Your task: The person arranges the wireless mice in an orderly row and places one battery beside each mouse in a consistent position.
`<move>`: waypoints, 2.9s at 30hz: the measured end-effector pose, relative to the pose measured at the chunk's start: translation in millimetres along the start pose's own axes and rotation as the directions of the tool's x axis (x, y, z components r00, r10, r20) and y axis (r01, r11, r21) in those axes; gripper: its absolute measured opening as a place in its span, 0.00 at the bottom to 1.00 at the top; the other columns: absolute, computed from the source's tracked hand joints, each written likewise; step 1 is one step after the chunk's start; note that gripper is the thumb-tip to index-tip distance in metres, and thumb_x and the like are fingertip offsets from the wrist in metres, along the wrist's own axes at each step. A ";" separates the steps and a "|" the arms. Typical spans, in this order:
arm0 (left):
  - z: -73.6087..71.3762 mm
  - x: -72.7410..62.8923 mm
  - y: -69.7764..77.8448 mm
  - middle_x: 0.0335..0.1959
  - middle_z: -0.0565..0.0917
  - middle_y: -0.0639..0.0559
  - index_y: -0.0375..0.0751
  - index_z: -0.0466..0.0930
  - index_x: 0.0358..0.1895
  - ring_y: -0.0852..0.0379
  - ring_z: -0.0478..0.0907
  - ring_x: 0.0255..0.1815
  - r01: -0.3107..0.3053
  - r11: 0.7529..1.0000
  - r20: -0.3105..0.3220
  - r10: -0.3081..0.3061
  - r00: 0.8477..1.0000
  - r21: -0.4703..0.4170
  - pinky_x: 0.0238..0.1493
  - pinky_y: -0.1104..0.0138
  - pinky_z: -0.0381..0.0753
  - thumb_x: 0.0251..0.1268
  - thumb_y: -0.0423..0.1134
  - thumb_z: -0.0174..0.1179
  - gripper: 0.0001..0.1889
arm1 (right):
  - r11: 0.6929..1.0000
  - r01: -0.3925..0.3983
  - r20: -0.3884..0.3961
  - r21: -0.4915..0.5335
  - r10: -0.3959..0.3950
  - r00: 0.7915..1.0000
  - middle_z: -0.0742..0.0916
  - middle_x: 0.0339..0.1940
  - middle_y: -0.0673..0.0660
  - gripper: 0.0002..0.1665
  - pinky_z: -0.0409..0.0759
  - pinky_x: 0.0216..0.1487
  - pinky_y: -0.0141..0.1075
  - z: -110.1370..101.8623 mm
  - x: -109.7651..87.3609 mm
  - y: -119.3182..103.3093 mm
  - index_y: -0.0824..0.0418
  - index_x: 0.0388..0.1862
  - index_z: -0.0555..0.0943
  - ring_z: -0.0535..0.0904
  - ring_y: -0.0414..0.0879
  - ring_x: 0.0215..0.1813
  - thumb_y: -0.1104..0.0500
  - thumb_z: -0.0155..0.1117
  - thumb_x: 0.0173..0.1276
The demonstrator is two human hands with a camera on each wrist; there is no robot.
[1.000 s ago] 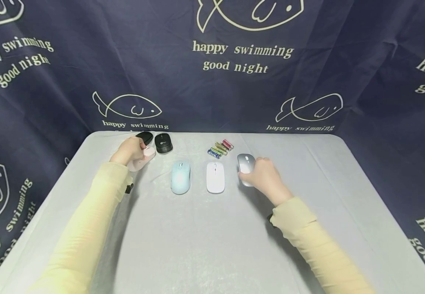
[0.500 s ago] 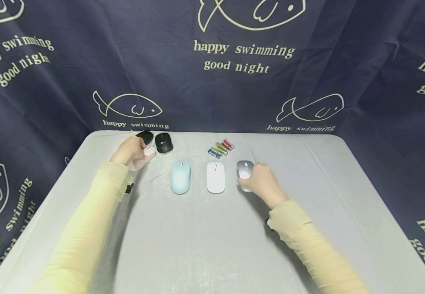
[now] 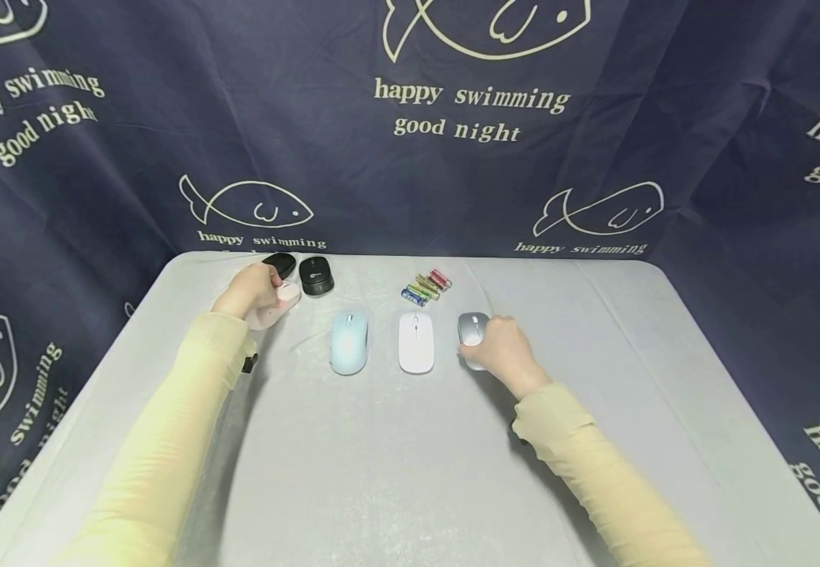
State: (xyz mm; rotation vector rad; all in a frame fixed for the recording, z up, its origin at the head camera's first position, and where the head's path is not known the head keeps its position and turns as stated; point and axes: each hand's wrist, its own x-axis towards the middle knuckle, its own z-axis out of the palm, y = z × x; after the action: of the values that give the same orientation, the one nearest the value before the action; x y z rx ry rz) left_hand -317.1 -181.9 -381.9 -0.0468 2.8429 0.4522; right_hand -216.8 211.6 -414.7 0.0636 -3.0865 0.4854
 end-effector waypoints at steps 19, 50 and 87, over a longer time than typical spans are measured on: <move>2.0 -1.4 0.8 0.49 0.79 0.38 0.36 0.78 0.45 0.45 0.73 0.43 0.002 1.000 -0.029 -0.001 1.000 0.007 0.50 0.55 0.74 0.45 0.28 0.63 0.19 | 0.999 -0.039 0.057 0.008 0.039 0.998 0.80 0.31 0.71 0.34 0.76 0.34 0.51 1.8 5.1 1.1 0.76 0.32 0.75 0.77 0.60 0.31 0.44 0.72 0.48; 0.5 -3.4 -0.4 0.51 0.78 0.39 0.35 0.79 0.47 0.44 0.74 0.45 -0.034 0.999 -0.030 0.034 0.999 0.014 0.52 0.55 0.74 0.46 0.28 0.64 0.19 | 0.932 0.339 0.172 0.131 -0.358 0.918 0.68 0.65 0.76 0.59 0.54 0.68 0.58 -13.6 24.6 33.6 0.77 0.66 0.61 0.59 0.70 0.68 0.44 0.76 0.46; 7.1 0.0 -5.5 0.51 0.78 0.34 0.28 0.77 0.50 0.39 0.73 0.54 -0.105 0.993 -0.052 0.108 0.993 0.049 0.59 0.52 0.70 0.49 0.28 0.63 0.20 | 0.847 0.475 0.178 0.239 -0.519 0.836 0.68 0.68 0.66 0.63 0.61 0.66 0.53 11.2 37.6 65.2 0.67 0.69 0.61 0.62 0.60 0.69 0.39 0.79 0.39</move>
State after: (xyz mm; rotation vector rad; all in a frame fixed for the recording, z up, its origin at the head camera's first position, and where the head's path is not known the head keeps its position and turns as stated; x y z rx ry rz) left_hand -314.9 -184.9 -390.1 0.1037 2.9182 0.4127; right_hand -257.2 268.7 -444.5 0.9739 -3.0387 0.7740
